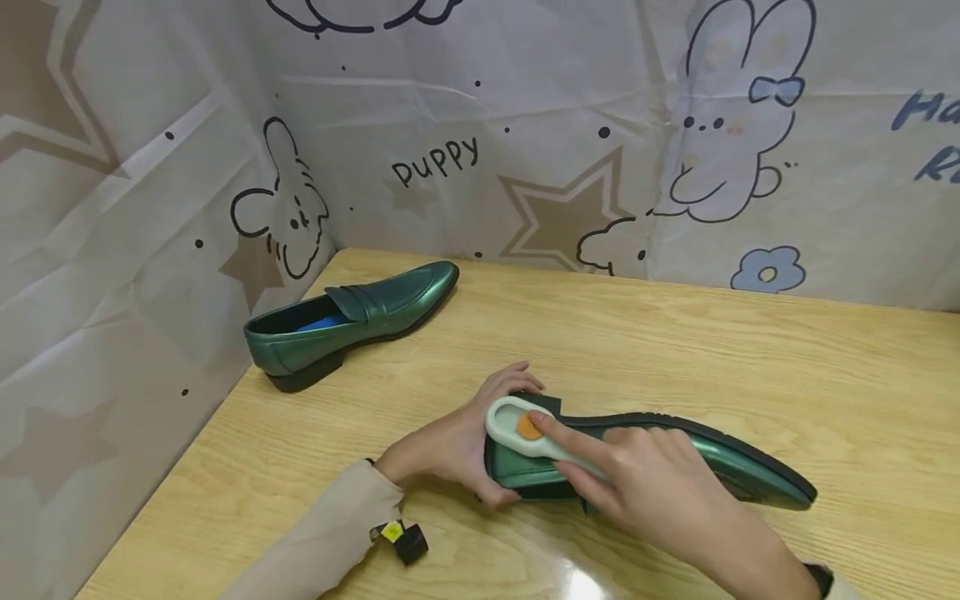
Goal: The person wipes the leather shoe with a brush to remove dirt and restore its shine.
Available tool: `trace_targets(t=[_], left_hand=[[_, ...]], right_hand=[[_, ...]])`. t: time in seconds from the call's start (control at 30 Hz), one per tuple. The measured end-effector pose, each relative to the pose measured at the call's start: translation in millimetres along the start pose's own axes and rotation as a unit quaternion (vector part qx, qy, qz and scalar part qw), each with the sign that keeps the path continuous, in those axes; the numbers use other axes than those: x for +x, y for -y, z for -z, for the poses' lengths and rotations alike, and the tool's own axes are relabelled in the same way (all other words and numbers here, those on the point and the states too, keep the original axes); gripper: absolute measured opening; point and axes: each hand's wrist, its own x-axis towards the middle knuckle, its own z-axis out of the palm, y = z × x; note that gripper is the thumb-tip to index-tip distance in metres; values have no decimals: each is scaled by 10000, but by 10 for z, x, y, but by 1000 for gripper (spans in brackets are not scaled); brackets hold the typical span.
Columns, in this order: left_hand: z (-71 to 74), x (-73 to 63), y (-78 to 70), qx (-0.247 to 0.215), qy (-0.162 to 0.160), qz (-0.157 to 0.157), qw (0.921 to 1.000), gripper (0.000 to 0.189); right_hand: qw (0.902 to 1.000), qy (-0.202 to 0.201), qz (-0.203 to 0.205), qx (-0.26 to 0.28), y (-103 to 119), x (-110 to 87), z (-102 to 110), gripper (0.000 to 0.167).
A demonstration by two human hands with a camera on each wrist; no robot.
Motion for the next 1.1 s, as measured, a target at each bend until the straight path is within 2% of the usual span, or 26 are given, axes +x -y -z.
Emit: trace_targets(t=[0.1,0.23,0.3,0.4,0.47,0.53,0.6,0.7,0.77,0.83,0.93,1.0,1.1], left_hand=[[-4,1,27,-68,-91,-128,9999,101],[-24,11,104,-1,-343,-477,9983,107],[-53,7,138,24,-542,-587,9968,108],[-118,-23,152,-297,-765,-439,9957,104],[-173,-50,158,-479,-904,-361,9941,98],[-212,-72,162,-652,-928,-323,9930,96],[-229,-78,169,-649,-927,-369,9929,96],[-238,-102,194,-682,-903,-470,9925,103],[-233,-97,201,-651,-897,-509,9925,104],[-228,-89,193,-726,-863,-463,9925,103],[-231,-84,162,-781,-844,-363,9927,99],[-233,-87,148,-753,-857,-336,9929,100],[-225,-91,148,-580,-928,-356,9934,105]], right_hand=[[9999,-29,124,22,8,20,-12,50],[9963,51,808,285,2,14,13,44],[9950,-5,968,248,6,14,17,43],[9972,-263,690,-65,-27,20,10,47],[9989,-273,314,-209,-53,20,15,50],[9995,-211,137,-200,-60,8,20,52],[9997,-46,242,-39,-39,-13,19,49],[9962,209,754,375,38,-44,-17,47],[9952,130,901,354,64,-53,-35,45],[9964,-117,828,128,60,-54,-38,48],[9978,-426,445,-256,24,-46,-22,53],[9985,-292,437,-142,11,-43,-13,52],[9972,63,723,189,23,-46,-7,47]])
